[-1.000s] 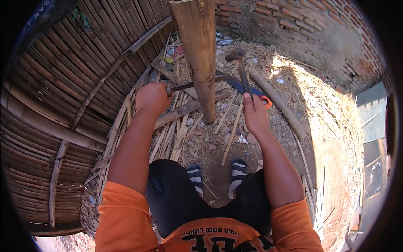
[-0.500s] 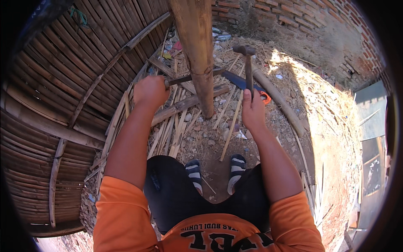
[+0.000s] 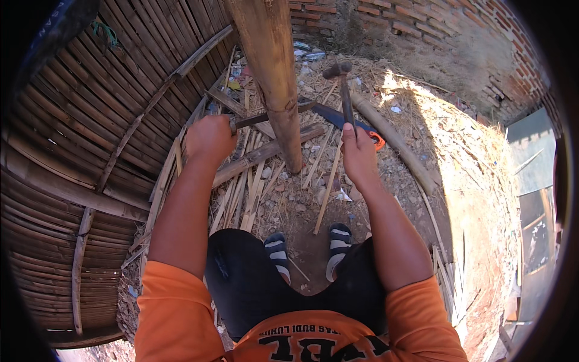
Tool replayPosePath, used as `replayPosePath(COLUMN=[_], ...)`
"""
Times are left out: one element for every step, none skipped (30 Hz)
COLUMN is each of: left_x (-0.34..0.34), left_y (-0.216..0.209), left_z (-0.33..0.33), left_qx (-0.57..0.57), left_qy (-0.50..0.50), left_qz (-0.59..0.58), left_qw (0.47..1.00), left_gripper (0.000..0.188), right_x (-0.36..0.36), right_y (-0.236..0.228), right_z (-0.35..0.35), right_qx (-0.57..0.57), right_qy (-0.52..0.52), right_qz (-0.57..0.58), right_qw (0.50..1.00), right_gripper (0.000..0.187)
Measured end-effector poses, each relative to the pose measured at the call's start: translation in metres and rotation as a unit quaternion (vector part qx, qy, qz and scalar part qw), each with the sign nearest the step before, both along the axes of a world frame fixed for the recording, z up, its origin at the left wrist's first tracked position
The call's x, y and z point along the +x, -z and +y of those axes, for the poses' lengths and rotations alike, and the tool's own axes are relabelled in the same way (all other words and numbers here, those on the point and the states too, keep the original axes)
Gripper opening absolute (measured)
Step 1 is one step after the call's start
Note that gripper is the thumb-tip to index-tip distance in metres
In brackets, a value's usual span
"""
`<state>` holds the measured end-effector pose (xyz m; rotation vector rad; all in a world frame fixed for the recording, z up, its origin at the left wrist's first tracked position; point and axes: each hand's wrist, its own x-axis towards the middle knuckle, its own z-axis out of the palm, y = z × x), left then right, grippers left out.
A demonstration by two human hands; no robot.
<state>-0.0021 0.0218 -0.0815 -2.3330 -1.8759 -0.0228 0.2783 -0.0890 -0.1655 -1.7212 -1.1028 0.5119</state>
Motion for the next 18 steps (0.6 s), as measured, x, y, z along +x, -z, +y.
replayPosePath(left_x=[-0.004, -0.004, -0.004, -0.006, -0.002, 0.002, 0.004, 0.004, 0.005, -0.002, -0.007, -0.009, -0.010, -0.006, -0.003, 0.004, 0.004, 0.003], left_y=[0.000, 0.000, 0.001, -0.001, -0.002, -0.003, -0.004, -0.004, -0.003, 0.005, 0.005, -0.002, -0.006, -0.006, -0.006, -0.006, -0.006, -0.004], left_z=[-0.003, -0.004, -0.003, -0.004, -0.004, -0.005, -0.003, 0.000, 0.004, 0.003, -0.001, -0.007, -0.010, -0.009, -0.009, -0.006, -0.003, -0.001], left_qx=[-0.001, 0.001, 0.004, 0.010, 0.000, -0.009, -0.015, -0.006, 0.002, 0.003, -0.004, -0.012, -0.019, -0.021, -0.023, -0.023, -0.020, -0.016], left_qy=[-0.007, -0.004, -0.002, -0.003, -0.005, -0.008, -0.014, -0.009, -0.003, -0.008, -0.017, -0.023, -0.026, -0.021, -0.016, -0.008, -0.009, -0.010], left_qz=[0.004, 0.000, -0.003, -0.006, -0.005, -0.005, -0.004, -0.005, -0.005, 0.000, 0.003, 0.006, 0.008, 0.007, 0.006, 0.003, 0.006, 0.009], left_qw=[1.000, 1.000, 1.000, 1.000, 1.000, 1.000, 1.000, 1.000, 1.000, 1.000, 1.000, 1.000, 0.999, 1.000, 1.000, 1.000, 1.000, 1.000], left_gripper=[0.033, 0.033, 0.033, 0.033, 0.033, 0.033, 0.033, 0.033, 0.034, 0.034, 0.032, 0.030, 0.029, 0.029, 0.029, 0.029, 0.029, 0.029], right_x=[-0.003, -0.004, -0.006, -0.009, -0.010, -0.006, -0.007, -0.004, 0.004, 0.001, -0.002, -0.005, -0.011, -0.008, -0.006, -0.001, -0.007, 0.000], right_y=[-0.017, -0.020, -0.020, -0.021, -0.003, 0.013, 0.017, 0.019, 0.019, 0.006, -0.015, -0.030, -0.035, -0.022, 0.006, 0.030, 0.035, 0.035], right_z=[-0.002, -0.005, -0.008, -0.009, -0.007, -0.009, -0.008, -0.006, -0.002, -0.001, -0.002, -0.005, -0.007, -0.007, -0.003, 0.000, 0.003, 0.006], right_qx=[0.048, 0.065, 0.083, 0.103, 0.100, 0.048, -0.001, -0.051, -0.037, -0.005, 0.023, 0.050, 0.074, 0.033, -0.007, -0.048, -0.047, -0.024], right_qy=[-0.004, 0.000, 0.004, 0.005, -0.002, -0.017, -0.033, -0.050, -0.033, -0.032, -0.033, -0.031, -0.022, -0.040, -0.057, -0.071, -0.040, -0.025], right_qz=[0.049, 0.037, 0.025, 0.015, -0.052, -0.072, -0.091, -0.110, -0.055, -0.020, 0.016, 0.052, 0.050, 0.001, -0.047, -0.096, -0.095, -0.066], right_qw=[0.998, 0.997, 0.996, 0.995, 0.994, 0.996, 0.995, 0.991, 0.997, 0.999, 0.999, 0.997, 0.996, 0.999, 0.997, 0.992, 0.994, 0.997], right_gripper=[0.052, 0.051, 0.051, 0.050, 0.049, 0.049, 0.048, 0.048, 0.050, 0.051, 0.052, 0.053, 0.055, 0.055, 0.055, 0.055, 0.055, 0.055])
